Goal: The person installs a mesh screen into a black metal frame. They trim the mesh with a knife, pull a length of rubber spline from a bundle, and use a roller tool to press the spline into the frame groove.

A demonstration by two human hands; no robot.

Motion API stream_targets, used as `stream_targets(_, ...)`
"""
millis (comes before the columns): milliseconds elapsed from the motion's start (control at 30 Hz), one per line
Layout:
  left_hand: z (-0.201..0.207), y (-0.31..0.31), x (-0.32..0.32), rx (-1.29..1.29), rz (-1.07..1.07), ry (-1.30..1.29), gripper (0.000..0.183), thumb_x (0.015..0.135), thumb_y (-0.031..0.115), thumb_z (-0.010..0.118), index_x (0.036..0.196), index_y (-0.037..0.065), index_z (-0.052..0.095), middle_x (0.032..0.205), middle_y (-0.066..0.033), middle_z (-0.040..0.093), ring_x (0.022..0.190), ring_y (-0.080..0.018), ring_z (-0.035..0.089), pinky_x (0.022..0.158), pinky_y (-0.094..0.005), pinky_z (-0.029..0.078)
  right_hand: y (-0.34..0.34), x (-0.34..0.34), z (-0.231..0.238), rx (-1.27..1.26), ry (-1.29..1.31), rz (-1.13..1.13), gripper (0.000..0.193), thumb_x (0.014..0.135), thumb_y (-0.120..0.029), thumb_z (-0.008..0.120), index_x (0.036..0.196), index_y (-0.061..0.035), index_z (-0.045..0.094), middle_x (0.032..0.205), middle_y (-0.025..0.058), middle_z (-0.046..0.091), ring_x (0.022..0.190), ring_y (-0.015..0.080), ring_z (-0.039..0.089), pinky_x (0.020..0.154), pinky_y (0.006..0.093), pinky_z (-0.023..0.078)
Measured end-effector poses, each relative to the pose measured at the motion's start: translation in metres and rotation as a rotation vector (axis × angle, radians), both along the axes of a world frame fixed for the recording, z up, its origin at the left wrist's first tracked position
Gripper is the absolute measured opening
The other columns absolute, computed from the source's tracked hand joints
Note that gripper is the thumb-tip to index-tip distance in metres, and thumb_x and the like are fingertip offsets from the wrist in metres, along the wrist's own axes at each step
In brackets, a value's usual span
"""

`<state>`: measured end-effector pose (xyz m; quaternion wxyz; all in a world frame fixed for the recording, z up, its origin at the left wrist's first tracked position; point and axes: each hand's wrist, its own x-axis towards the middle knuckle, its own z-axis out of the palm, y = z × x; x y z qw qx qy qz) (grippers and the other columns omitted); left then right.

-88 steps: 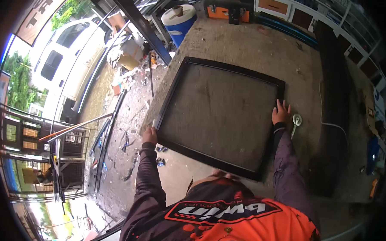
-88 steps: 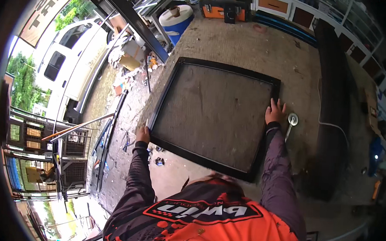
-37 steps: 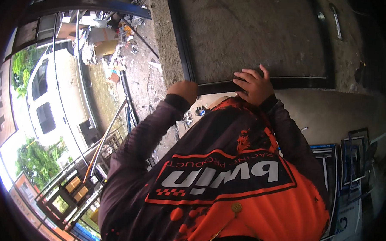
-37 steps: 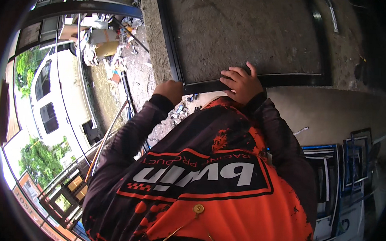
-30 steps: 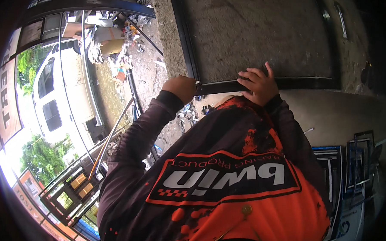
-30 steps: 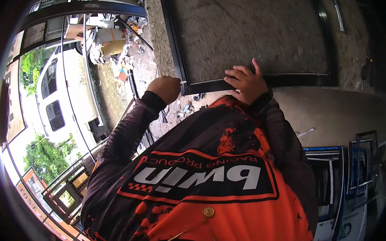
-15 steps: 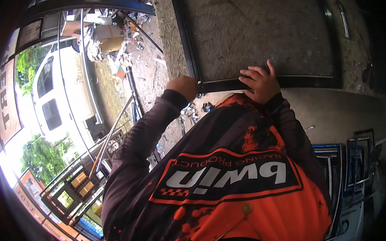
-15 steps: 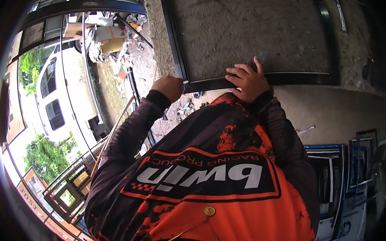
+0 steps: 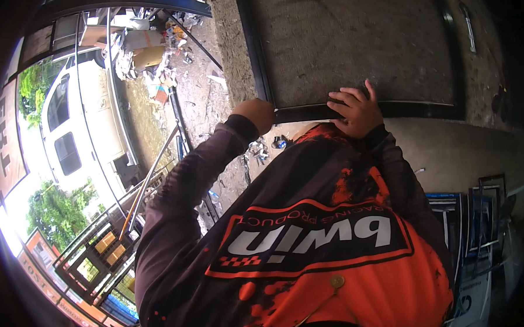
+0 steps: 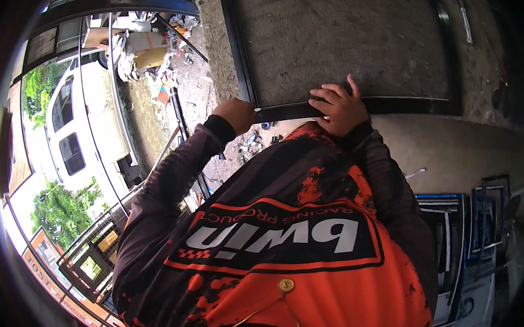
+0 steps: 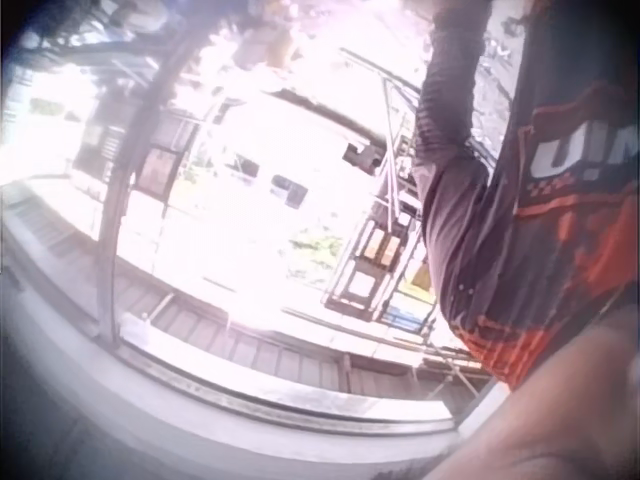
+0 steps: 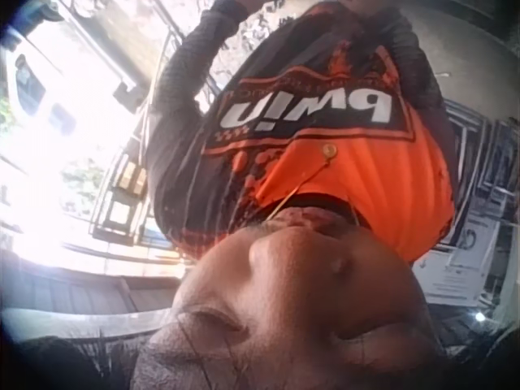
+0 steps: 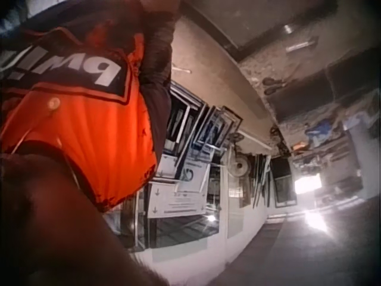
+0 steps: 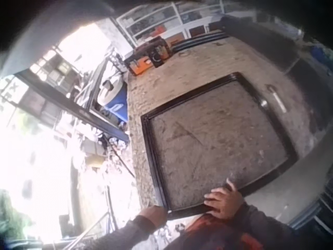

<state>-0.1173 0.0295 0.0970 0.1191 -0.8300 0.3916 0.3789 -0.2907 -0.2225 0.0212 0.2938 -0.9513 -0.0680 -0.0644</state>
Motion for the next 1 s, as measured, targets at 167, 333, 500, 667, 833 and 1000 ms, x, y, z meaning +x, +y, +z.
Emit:
stream_targets(167, 0.037, -0.017, 0.09, -0.315, -0.077, -0.2, 0.025, 0.091, 0.025, 0.052, 0.099, 0.007, 0.067, 0.082, -0.0204, 0.068, 0.078, -0.0398, 0.067, 0.074, -0.0468, 0.054, -0.003, 0.004, -0.001, 0.024, 0.008, -0.019, 0.041, 0.069, -0.032, 0.078, 0.108, -0.0212, 0.069, 0.126, -0.007, 0.059, 0.122, 0.0156, 0.05, 0.113, 0.0623, 0.019)
stream_targets(333, -0.004, -0.029, 0.233, -0.713, 0.411, -0.389, 0.027, 0.091, 0.025, 0.058, 0.108, 0.005, 0.064, 0.075, -0.0158, 0.069, 0.074, -0.0309, 0.069, 0.07, -0.0385, 0.053, -0.002, 0.005, -0.004, 0.023, -0.031, -0.006, 0.044, 0.067, -0.034, 0.078, 0.108, -0.0226, 0.069, 0.124, -0.0071, 0.059, 0.121, 0.0158, 0.051, 0.112, 0.0614, 0.02)
stream_targets(500, -0.035, -0.073, 0.312, -0.732, 0.368, -0.559, 0.03, 0.09, 0.032, 0.057, 0.1, 0.006, 0.067, 0.093, -0.0202, 0.07, 0.092, -0.037, 0.067, 0.08, -0.0435, 0.053, -0.005, 0.007, 0.002, 0.025, -0.033, -0.062, 0.052, 0.066, -0.037, 0.078, 0.114, -0.0234, 0.066, 0.13, -0.002, 0.056, 0.124, 0.0182, 0.048, 0.11, 0.0587, 0.025)
stream_targets(667, -0.037, -0.11, 0.348, -0.592, 0.307, -0.498, 0.031, 0.089, 0.032, 0.054, 0.102, 0.006, 0.066, 0.101, -0.023, 0.068, 0.099, -0.0424, 0.064, 0.086, -0.0487, 0.051, -0.009, 0.006, -0.005, -0.008, -0.025, -0.03, 0.054, 0.067, -0.042, 0.076, 0.117, -0.0234, 0.065, 0.133, -0.0001, 0.054, 0.126, 0.0199, 0.047, 0.109, 0.0576, 0.027)
stream_targets(833, -0.046, -0.125, 0.366, -0.445, 0.21, -0.583, 0.033, 0.088, 0.034, 0.056, 0.1, 0.005, 0.068, 0.097, -0.0222, 0.069, 0.096, -0.0407, 0.065, 0.084, -0.0467, 0.052, -0.009, 0.005, -0.018, -0.042, -0.055, -0.033, 0.051, 0.074, -0.052, 0.07, 0.116, -0.0239, 0.065, 0.133, -0.0007, 0.054, 0.127, 0.02, 0.046, 0.109, 0.0565, 0.028)
stream_targets(1000, -0.039, -0.134, 0.376, -0.311, 0.162, -0.613, 0.034, 0.088, 0.033, 0.055, 0.097, 0.003, 0.068, 0.094, -0.0234, 0.069, 0.096, -0.0412, 0.065, 0.085, -0.0464, 0.052, -0.008, 0.005, -0.022, -0.031, -0.071, -0.048, 0.047, 0.079, -0.056, 0.065, 0.114, -0.0243, 0.065, 0.133, -0.0016, 0.054, 0.128, 0.0192, 0.045, 0.11, 0.0545, 0.028)
